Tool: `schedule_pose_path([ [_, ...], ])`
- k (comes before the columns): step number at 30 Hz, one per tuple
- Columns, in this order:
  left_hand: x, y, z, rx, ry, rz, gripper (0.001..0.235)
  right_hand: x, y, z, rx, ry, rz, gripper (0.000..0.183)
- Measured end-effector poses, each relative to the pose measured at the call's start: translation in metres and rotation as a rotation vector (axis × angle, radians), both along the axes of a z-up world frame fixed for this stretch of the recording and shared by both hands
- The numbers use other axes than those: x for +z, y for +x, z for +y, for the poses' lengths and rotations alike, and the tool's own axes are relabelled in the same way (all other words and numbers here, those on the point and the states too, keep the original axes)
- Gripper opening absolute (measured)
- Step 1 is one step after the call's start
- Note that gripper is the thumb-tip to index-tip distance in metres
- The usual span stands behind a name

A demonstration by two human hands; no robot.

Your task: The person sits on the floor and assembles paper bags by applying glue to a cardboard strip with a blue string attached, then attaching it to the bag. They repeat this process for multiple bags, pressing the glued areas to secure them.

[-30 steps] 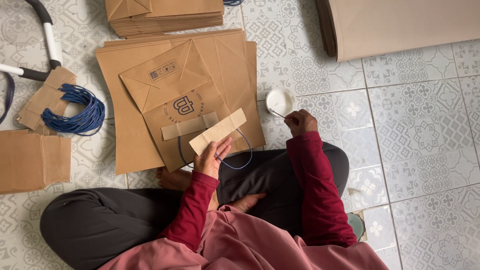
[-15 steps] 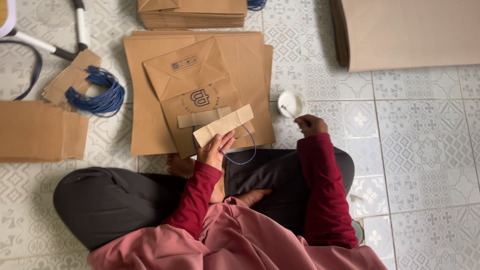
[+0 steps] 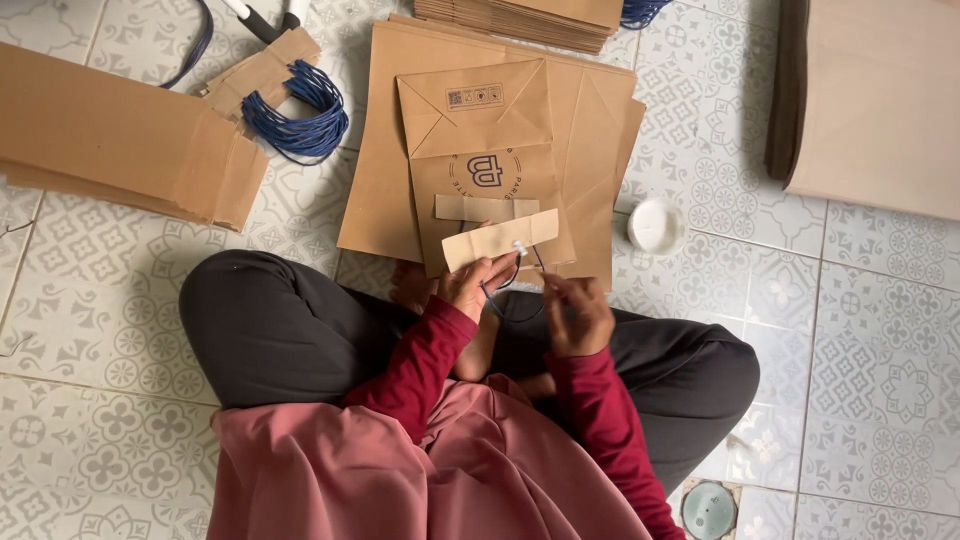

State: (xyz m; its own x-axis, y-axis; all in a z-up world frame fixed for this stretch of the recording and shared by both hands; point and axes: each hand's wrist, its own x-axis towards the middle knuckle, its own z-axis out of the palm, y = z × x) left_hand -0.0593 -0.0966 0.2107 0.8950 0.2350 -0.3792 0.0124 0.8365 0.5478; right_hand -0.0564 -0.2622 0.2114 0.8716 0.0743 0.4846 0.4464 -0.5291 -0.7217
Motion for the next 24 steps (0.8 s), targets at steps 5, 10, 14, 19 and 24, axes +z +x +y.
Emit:
schedule_pose_path([
  [5, -0.035, 0.000, -0.002, -0.040, 0.033, -0.060, 0.035, -0.024, 0.001, 0.012, -0.066, -0.019, -0.063, 0.018],
  [10, -0.050, -0.001, -0.005, -0.120, 0.078, -0.128, 0.057, -0.027, 0.018, -0.003, -0.181, -0.057, -0.095, 0.018],
  [14, -0.013, 0.000, -0.006, -0.015, -0.046, -0.079, 0.037, -0.022, 0.012, 0.002, -0.160, -0.065, -0.140, 0.017],
  [19, -0.013, 0.003, -0.009, 0.034, -0.062, -0.057, 0.032, -0.006, -0.004, 0.036, -0.059, -0.034, -0.158, 0.017],
  [24, -0.043, 0.005, -0.014, 0.043, -0.102, -0.105, 0.037, -0.002, -0.004, 0.036, -0.041, -0.018, -0.121, 0.020],
])
